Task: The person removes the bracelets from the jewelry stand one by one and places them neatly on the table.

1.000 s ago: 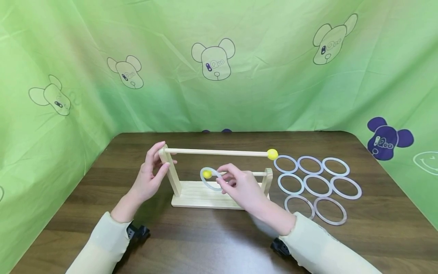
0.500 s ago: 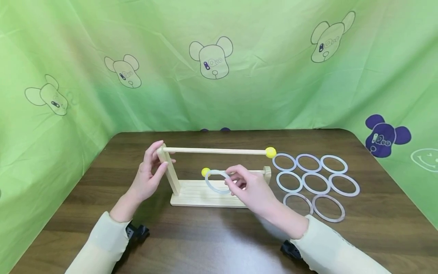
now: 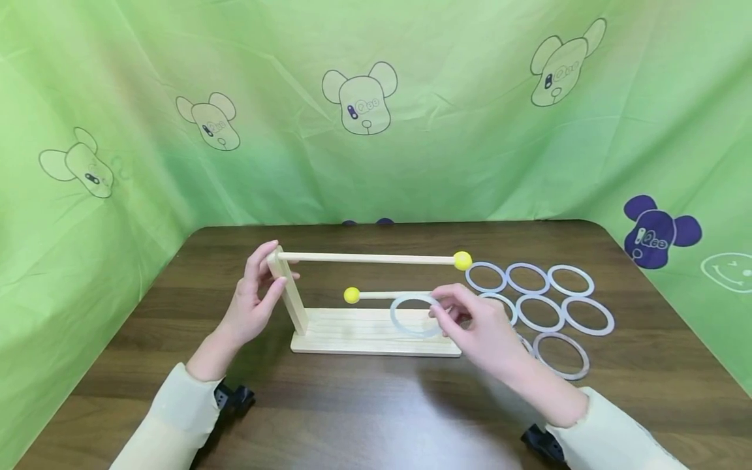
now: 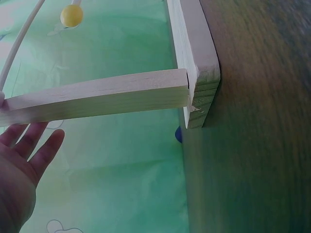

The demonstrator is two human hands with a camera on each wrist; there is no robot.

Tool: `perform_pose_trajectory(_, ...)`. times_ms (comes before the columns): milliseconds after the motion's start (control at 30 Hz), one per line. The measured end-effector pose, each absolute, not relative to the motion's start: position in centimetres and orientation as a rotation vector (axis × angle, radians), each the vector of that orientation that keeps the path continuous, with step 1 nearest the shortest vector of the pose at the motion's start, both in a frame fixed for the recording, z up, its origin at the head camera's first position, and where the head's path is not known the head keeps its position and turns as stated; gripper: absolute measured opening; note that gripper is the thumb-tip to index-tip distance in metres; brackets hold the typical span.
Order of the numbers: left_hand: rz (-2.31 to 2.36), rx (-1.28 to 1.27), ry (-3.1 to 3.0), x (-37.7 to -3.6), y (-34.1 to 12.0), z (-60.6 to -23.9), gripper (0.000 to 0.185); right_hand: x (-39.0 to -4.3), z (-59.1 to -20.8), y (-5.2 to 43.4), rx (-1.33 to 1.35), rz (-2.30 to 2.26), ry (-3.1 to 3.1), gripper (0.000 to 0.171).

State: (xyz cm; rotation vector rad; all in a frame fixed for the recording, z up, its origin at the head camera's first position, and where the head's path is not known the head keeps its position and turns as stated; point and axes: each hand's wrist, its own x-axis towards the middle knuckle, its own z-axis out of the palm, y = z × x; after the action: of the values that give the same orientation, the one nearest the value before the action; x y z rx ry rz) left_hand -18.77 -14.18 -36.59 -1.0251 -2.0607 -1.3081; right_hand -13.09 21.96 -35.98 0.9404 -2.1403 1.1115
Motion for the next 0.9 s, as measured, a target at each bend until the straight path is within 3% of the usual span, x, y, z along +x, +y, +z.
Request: perform_pose_trajectory(900,-1.323,-1.017,-2.066,-18.8,-14.3,-36.7,0.057,-11.4,-35.0,33.6,0.572,0.878,-2.175,0.018)
